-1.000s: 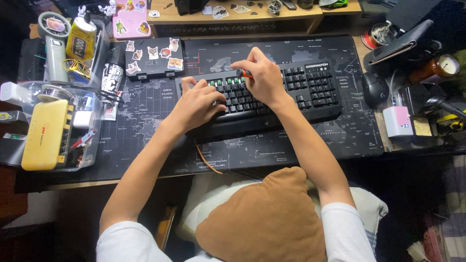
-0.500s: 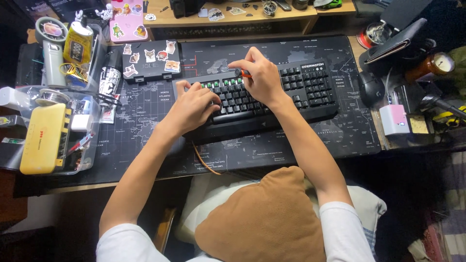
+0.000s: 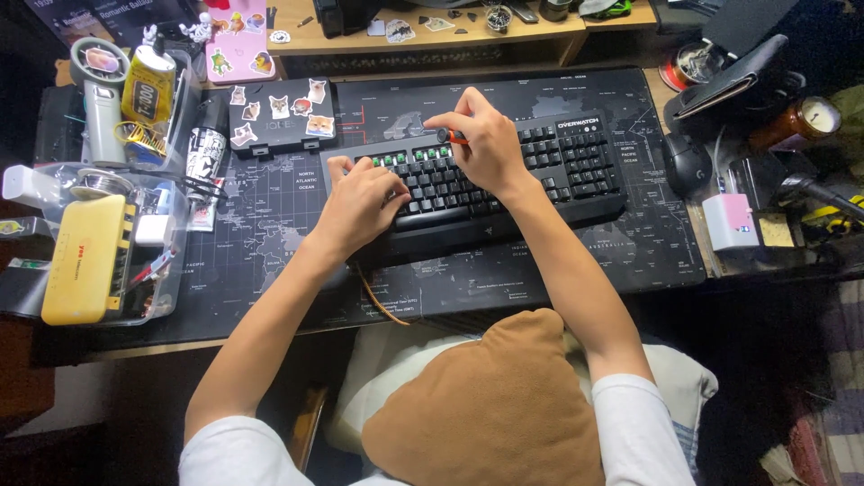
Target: Inspecting and disassembling a mechanical keyboard using a screwdriver for maintenance or repair.
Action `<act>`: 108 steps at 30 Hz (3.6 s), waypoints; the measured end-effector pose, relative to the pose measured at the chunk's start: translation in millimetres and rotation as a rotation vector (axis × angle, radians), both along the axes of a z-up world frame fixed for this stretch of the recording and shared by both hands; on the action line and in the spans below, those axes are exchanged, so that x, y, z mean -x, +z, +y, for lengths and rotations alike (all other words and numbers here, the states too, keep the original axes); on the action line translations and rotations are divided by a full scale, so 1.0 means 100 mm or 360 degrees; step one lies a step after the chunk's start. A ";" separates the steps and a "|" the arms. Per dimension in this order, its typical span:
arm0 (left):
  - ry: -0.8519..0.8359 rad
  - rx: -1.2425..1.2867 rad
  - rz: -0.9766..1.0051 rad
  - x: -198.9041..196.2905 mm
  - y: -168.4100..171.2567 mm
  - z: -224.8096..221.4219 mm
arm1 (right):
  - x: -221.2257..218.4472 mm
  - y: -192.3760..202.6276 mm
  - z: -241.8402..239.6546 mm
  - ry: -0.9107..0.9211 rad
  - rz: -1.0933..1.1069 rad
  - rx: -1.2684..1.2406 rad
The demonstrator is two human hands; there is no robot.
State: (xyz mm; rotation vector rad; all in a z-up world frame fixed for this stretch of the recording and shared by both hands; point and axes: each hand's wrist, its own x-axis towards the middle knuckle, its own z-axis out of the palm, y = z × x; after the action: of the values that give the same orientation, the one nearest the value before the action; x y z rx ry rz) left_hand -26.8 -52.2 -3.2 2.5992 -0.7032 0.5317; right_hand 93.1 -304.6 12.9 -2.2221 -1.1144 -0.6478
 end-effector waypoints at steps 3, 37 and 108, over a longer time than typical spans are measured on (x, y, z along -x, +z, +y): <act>0.0108 0.0104 0.0341 -0.01 0.12 -0.02 | 0.00 0.01 0.00 0.0009 0.0001 -0.0004; 0.0364 -0.0593 0.0930 -0.81 0.37 0.06 | -0.11 -0.07 -0.04 0.0002 0.0082 -0.0208; -0.0416 0.0390 0.0831 -0.14 0.51 0.39 | 0.11 0.19 0.04 0.0332 -0.0180 -0.0379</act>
State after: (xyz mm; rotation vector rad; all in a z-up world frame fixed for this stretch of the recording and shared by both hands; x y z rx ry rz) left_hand -12.8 -13.6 48.0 2.2260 -0.7238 -0.1346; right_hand 82.0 -300.9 31.8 -1.8601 -1.2359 -0.7799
